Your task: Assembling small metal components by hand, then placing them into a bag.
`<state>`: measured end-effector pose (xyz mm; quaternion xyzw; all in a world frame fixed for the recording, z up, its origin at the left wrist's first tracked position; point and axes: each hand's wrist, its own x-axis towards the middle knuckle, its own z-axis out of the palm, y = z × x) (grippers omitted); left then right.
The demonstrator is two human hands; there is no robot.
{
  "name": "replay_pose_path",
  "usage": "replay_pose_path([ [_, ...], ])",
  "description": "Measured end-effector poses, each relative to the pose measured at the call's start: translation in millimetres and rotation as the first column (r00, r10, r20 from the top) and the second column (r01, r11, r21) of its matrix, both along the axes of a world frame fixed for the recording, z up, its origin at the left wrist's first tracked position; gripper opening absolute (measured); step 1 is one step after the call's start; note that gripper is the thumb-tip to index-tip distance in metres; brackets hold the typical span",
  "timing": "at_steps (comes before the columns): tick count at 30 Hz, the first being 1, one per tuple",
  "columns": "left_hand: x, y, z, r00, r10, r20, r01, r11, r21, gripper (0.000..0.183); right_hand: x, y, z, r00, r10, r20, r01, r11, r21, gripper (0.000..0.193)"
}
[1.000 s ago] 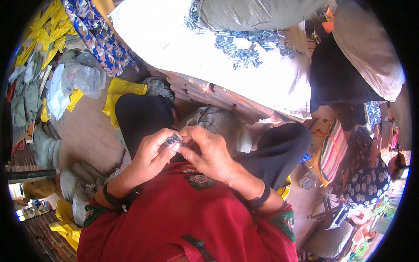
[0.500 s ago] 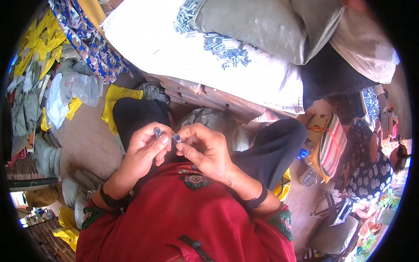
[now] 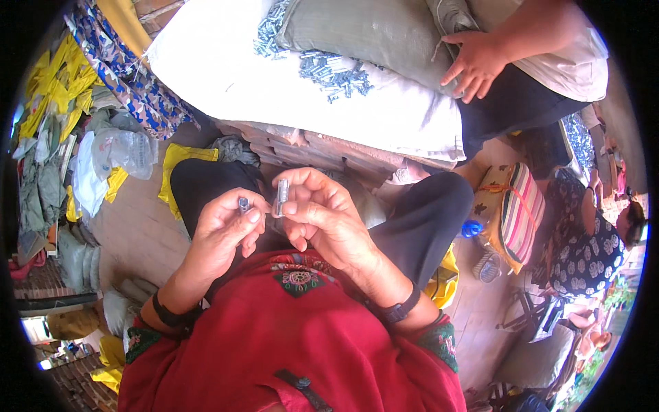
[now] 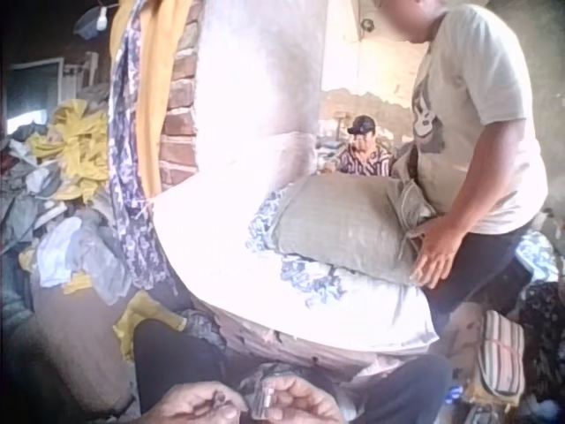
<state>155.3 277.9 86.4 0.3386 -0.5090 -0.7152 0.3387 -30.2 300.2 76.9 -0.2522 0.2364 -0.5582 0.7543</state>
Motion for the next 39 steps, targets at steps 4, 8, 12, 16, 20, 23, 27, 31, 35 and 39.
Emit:
replay_pose_path([
  [4, -7.0, 1.8, 2.1, 1.000, 0.000, -0.020, 0.000, 1.000, -0.006, 0.015, -2.0, 4.0, 6.7, 0.994, -0.047, -0.095, 0.047, 0.999, -0.006, 0.027],
  [8, -12.0, 4.8, 3.3, 1.000, -0.017, -0.025, 0.016, 0.999, -0.029, 0.014, -7.3, 7.1, 5.0, 0.993, -0.075, -0.088, 0.076, 0.997, 0.017, 0.023],
  [12, -16.9, 6.4, 5.1, 1.000, -0.006, -0.025, 0.004, 0.998, -0.065, 0.012, -11.6, 9.2, 3.5, 0.998, -0.061, -0.023, 0.061, 0.998, 0.007, 0.017],
  [16, -19.7, 7.9, 8.2, 1.000, -0.001, 0.019, 0.003, 0.994, -0.113, 0.012, -8.6, 12.9, 3.2, 0.986, -0.145, -0.082, 0.144, 0.989, -0.013, 0.015],
  [20, -19.0, 13.5, 11.9, 1.000, 0.021, -0.011, -0.022, 0.996, -0.082, 0.013, -6.9, 16.1, 2.7, 0.975, -0.182, -0.126, 0.174, 0.982, -0.073, 0.014],
  [23, -16.8, 14.4, 12.5, 1.000, 0.019, -0.003, -0.019, 0.996, -0.088, 0.015, -6.1, 17.3, 2.8, 0.972, -0.192, -0.138, 0.183, 0.980, -0.075, 0.014],
  [27, -16.9, 14.2, 15.9, 1.000, 0.024, -0.013, -0.024, 0.998, -0.062, 0.018, -4.5, 20.0, 3.6, 0.939, -0.271, -0.211, 0.232, 0.954, -0.191, 0.014],
  [31, -15.2, 13.7, 13.1, 0.997, 0.021, -0.073, -0.024, 0.999, -0.041, 0.020, -3.8, 21.7, 2.6, 0.889, -0.350, -0.295, 0.271, 0.922, -0.277, 0.016],
  [35, -15.1, 9.8, 15.3, 0.990, 0.062, -0.123, -0.063, 0.998, -0.005, 0.021, -1.0, 23.1, 4.3, 0.878, -0.358, -0.318, 0.277, 0.921, -0.275, 0.015],
  [39, -14.5, 7.0, 11.2, 0.994, 0.077, -0.081, -0.080, 0.996, -0.040, 0.021, 2.5, 21.5, 2.8, 0.795, -0.488, -0.360, 0.331, 0.847, -0.417, 0.012],
])
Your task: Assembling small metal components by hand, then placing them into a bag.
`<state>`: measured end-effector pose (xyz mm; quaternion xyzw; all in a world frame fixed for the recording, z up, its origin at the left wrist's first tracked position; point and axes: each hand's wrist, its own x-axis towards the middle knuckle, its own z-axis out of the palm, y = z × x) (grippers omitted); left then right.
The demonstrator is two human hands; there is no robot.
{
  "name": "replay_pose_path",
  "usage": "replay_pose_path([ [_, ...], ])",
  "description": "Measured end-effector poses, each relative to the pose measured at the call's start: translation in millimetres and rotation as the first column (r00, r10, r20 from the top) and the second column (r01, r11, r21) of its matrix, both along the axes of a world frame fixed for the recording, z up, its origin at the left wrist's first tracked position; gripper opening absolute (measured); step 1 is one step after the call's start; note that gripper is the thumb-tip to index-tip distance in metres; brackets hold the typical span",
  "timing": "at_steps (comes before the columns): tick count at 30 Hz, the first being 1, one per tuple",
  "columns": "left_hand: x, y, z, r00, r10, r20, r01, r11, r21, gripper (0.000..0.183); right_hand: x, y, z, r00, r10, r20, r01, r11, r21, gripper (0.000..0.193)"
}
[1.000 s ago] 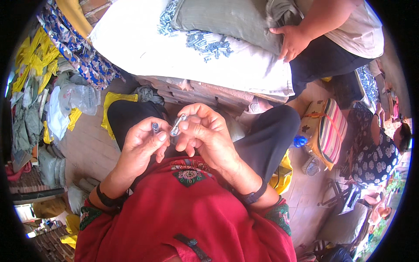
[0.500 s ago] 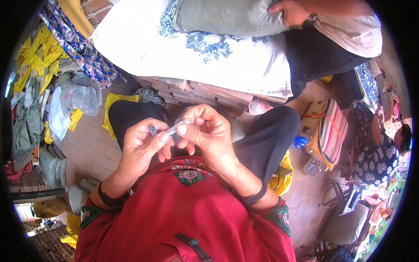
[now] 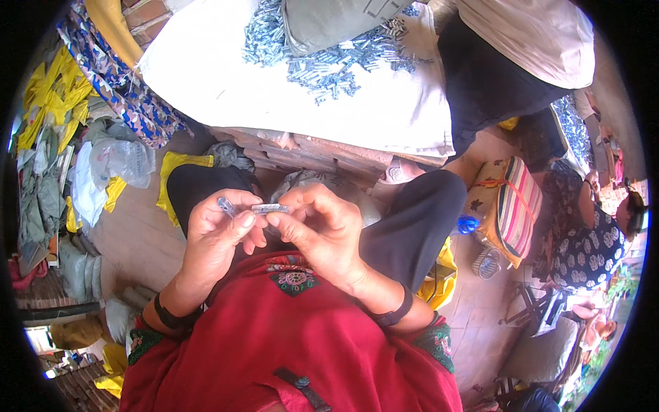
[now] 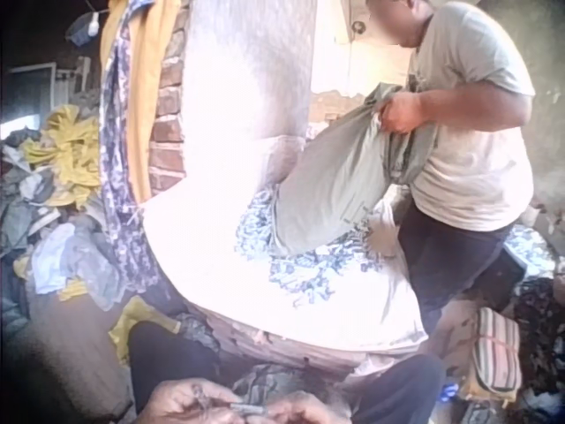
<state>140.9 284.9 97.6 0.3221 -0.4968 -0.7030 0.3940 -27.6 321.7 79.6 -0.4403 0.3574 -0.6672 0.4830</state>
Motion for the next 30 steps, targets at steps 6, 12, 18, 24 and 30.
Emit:
replay_pose_path([
  [6, 0.7, -7.1, -7.3, 0.997, -0.037, -0.071, 0.044, 0.993, 0.108, 0.020, 1.7, -1.1, 1.1, 0.995, -0.009, -0.098, 0.003, 0.998, -0.062, 0.012],
  [12, 3.7, -9.8, -11.8, 0.989, -0.045, -0.138, 0.073, 0.977, 0.202, 0.018, -0.2, 1.0, 5.3, 0.983, 0.004, -0.181, -0.008, 1.000, -0.022, 0.013],
  [18, 1.4, -6.3, -5.6, 0.992, -0.040, -0.116, 0.061, 0.982, 0.180, 0.017, -6.4, 1.2, 2.1, 0.994, 0.112, -0.008, -0.111, 0.994, 0.013, 0.011],
  [24, -5.7, -4.5, -2.1, 0.998, 0.041, -0.037, -0.037, 0.994, 0.101, 0.011, -8.8, 1.4, -3.0, 0.989, 0.124, 0.087, -0.132, 0.986, 0.104, 0.014],
  [30, -14.6, -17.7, -6.7, 1.000, 0.015, -0.021, -0.014, 0.998, 0.057, 0.013, -19.4, -7.9, -7.3, 0.986, 0.102, -0.132, -0.093, 0.993, 0.072, 0.012],
])
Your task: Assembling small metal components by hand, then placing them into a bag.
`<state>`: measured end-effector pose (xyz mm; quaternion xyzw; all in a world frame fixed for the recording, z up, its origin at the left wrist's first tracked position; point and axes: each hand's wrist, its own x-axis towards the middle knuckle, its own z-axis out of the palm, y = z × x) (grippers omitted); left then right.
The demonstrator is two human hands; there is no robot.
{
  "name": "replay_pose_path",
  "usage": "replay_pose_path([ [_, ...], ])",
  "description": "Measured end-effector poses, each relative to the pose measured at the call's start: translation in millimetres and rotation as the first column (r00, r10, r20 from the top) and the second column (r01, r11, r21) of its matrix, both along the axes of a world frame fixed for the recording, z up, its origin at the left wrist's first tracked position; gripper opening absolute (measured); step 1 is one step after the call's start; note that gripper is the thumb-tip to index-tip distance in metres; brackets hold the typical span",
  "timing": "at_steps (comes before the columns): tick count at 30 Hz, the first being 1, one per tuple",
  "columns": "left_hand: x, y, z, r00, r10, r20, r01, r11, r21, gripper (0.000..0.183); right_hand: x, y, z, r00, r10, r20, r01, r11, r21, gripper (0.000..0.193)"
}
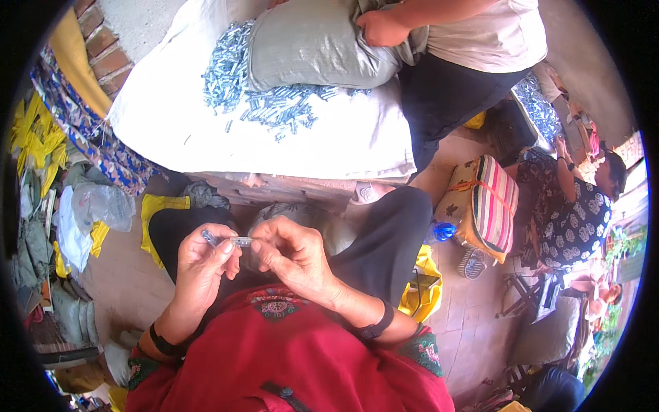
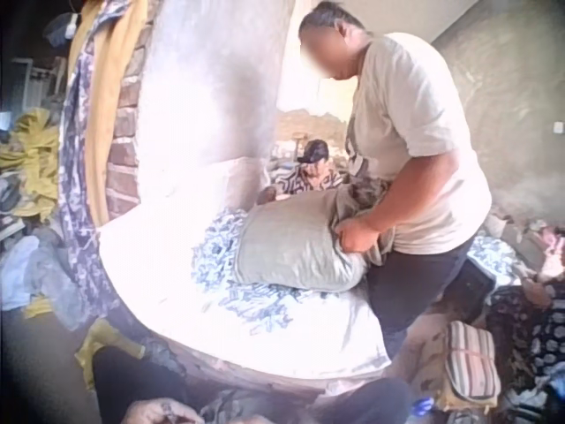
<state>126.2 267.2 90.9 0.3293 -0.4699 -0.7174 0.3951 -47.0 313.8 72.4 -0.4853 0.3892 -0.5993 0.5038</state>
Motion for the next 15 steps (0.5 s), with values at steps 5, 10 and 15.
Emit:
replay_pose_path([
  [5, -11.4, -13.9, -8.3, 0.994, -0.090, -0.061, 0.090, 0.996, -0.001, 0.017, -11.0, -10.4, -9.0, 0.966, 0.052, 0.253, -0.102, 0.977, 0.187, 0.008],
  [10, -21.9, -30.7, -26.8, 0.984, -0.129, -0.124, 0.123, 0.991, -0.053, 0.019, -15.2, -24.3, -18.4, 0.915, 0.003, 0.404, -0.109, 0.965, 0.240, 0.009],
  [15, -29.2, -50.3, -39.8, 0.990, -0.141, 0.029, 0.144, 0.982, -0.119, 0.017, -18.2, -34.3, -28.3, 0.971, 0.042, 0.237, -0.108, 0.955, 0.275, 0.017],
])
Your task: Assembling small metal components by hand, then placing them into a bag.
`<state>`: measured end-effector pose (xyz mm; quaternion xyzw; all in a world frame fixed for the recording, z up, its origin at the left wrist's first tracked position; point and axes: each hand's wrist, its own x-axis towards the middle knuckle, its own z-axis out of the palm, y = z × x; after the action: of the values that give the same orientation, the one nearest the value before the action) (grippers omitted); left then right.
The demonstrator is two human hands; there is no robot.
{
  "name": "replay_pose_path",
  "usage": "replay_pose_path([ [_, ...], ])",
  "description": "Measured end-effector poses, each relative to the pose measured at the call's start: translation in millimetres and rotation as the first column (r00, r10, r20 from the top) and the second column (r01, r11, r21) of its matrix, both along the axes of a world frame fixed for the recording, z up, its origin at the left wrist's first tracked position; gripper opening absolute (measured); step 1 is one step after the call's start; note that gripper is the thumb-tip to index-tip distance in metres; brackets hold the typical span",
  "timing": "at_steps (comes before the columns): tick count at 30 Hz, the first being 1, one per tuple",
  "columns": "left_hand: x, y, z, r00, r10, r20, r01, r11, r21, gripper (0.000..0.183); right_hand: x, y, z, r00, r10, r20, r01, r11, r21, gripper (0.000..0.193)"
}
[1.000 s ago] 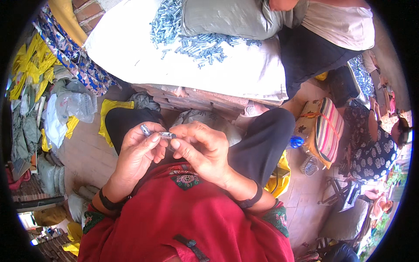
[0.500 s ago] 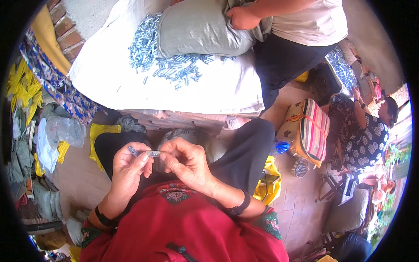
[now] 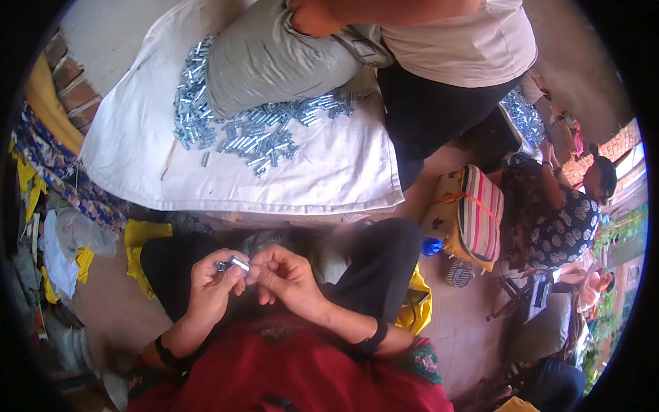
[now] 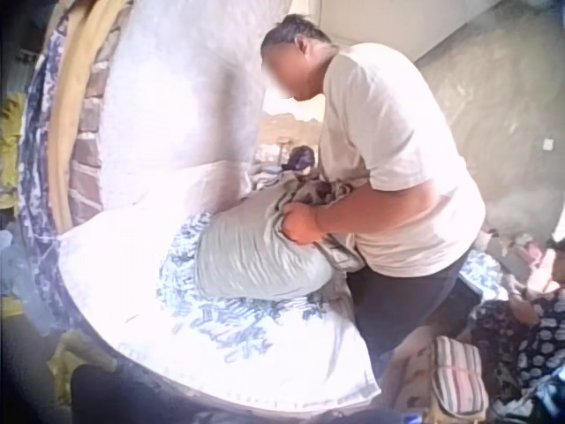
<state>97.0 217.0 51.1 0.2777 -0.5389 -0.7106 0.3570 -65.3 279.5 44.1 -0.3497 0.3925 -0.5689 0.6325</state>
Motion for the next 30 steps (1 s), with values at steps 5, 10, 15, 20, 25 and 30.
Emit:
replay_pose_path([
  [5, 6.3, -14.7, -14.5, 1.000, -0.003, 0.030, -0.003, 0.981, 0.196, 0.014, -78.5, -62.8, -2.5, 0.516, -0.163, -0.841, 0.058, 0.986, -0.155, 0.020],
  [10, 1.6, -24.2, -29.0, 1.000, -0.008, 0.028, -0.004, 0.911, 0.412, 0.013, -234.4, -179.4, -38.5, -0.076, -0.398, -0.914, 0.259, 0.877, -0.404, 0.021],
  [15, 5.3, -39.8, -29.9, 0.993, -0.061, 0.103, 0.018, 0.926, 0.377, 0.015, -260.4, -239.2, -73.5, -0.200, -0.379, -0.903, 0.294, 0.856, -0.425, 0.028],
  [20, 10.7, -45.8, -39.3, 0.986, 0.013, 0.167, -0.069, 0.939, 0.337, 0.016, -260.1, -266.5, -90.8, -0.239, -0.301, -0.923, 0.384, 0.844, -0.375, 0.026],
  [25, 7.8, -53.0, -40.6, 0.978, 0.023, 0.208, -0.094, 0.938, 0.335, 0.022, -286.7, -282.0, -95.9, -0.265, -0.228, -0.937, 0.414, 0.851, -0.324, 0.034],
  [30, 0.8, -55.0, -35.2, 0.982, 0.102, 0.156, -0.153, 0.921, 0.359, 0.015, -296.7, -278.5, -82.7, -0.092, -0.186, -0.978, 0.364, 0.908, -0.207, 0.030],
])
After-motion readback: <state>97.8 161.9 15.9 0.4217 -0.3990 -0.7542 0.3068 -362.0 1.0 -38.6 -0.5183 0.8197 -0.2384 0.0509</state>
